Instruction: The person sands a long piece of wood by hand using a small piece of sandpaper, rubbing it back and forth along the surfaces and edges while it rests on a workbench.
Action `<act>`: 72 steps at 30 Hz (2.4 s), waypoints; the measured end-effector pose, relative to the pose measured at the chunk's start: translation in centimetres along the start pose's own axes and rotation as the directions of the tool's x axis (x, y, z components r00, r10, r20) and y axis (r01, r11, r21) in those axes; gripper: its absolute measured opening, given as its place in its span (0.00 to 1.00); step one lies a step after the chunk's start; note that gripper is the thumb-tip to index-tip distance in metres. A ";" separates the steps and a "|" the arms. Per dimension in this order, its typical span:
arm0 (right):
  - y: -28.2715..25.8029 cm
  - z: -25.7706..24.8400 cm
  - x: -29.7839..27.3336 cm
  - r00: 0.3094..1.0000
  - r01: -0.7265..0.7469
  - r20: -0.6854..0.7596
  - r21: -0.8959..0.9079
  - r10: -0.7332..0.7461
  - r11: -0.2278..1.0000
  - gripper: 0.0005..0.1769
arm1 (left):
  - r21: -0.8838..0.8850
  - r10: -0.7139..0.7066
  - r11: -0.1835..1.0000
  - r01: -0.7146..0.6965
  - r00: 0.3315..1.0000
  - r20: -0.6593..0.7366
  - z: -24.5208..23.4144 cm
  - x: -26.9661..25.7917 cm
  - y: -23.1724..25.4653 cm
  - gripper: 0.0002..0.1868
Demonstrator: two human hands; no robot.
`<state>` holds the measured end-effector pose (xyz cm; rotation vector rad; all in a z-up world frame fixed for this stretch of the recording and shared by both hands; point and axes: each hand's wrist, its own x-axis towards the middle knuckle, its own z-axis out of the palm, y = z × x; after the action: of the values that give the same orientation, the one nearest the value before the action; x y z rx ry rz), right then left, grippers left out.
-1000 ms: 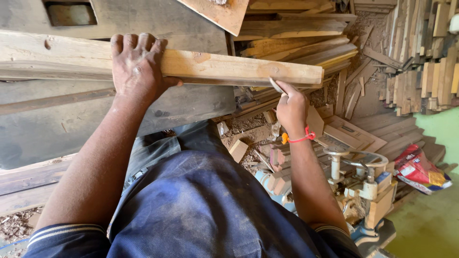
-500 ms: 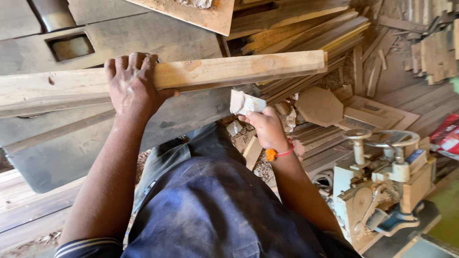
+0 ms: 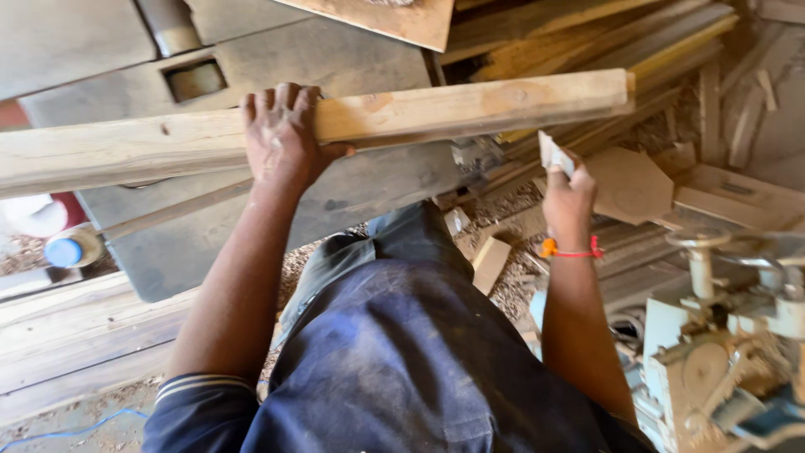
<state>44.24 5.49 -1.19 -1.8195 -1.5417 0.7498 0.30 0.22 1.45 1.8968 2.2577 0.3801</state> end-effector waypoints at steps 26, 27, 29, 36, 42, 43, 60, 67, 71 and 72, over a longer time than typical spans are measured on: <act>-10.1 5.0 2.8 0.541 -0.662 0.789 0.613 -0.292 0.431 0.21 | -0.028 -0.191 0.980 0.196 0.973 0.131 -1.1 -1.7 0.3 0.76; -10.2 5.3 2.7 0.541 -0.668 0.788 0.615 -0.294 0.419 0.20 | -0.038 -0.209 0.976 0.214 0.974 0.092 -1.5 -2.5 -0.2 0.76; -10.6 6.2 2.3 0.533 -0.681 0.789 0.614 -0.304 0.398 0.20 | -0.057 -0.256 0.965 0.256 0.967 0.008 -2.5 -4.4 -1.8 0.76; -12.4 7.8 -0.6 0.550 -0.686 0.779 0.627 -0.301 0.370 0.18 | 0.065 -0.491 0.869 0.490 0.871 0.000 -7.0 -9.5 -13.4 0.79; -16.4 11.3 -6.2 0.699 -0.568 0.677 0.721 -0.230 0.397 0.19 | 0.225 -0.527 0.840 0.493 0.840 0.126 -9.4 -10.9 -26.1 0.85; -17.2 12.6 -7.6 0.723 -0.557 0.655 0.741 -0.219 0.374 0.18 | 0.246 -0.495 0.856 0.455 0.859 0.131 -9.4 -10.7 -28.2 0.86; -32.4 26.3 -19.0 0.513 0.826 0.424 -0.008 -0.746 0.563 0.19 | 0.045 -0.166 0.986 0.162 0.976 0.141 -9.3 -13.5 -33.6 0.49; -32.2 29.9 -21.5 0.493 0.868 0.500 -0.228 -0.712 0.442 0.30 | -0.076 -0.120 0.990 0.121 0.993 0.023 -9.3 -14.7 -33.6 0.51; -32.1 29.4 -21.7 0.496 0.863 0.558 -0.237 -0.665 0.445 0.30 | -0.007 -0.121 0.993 0.122 0.991 0.054 -8.6 -13.9 -33.9 0.56; -32.2 29.2 -21.7 0.492 0.865 0.571 -0.234 -0.657 0.444 0.30 | -0.022 -0.126 0.992 0.128 0.990 0.058 -8.7 -14.0 -33.9 0.55</act>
<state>-1.60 -9.19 5.42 -0.9568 -2.7802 0.2383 -31.60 -19.67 -0.92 1.7181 2.3097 0.3319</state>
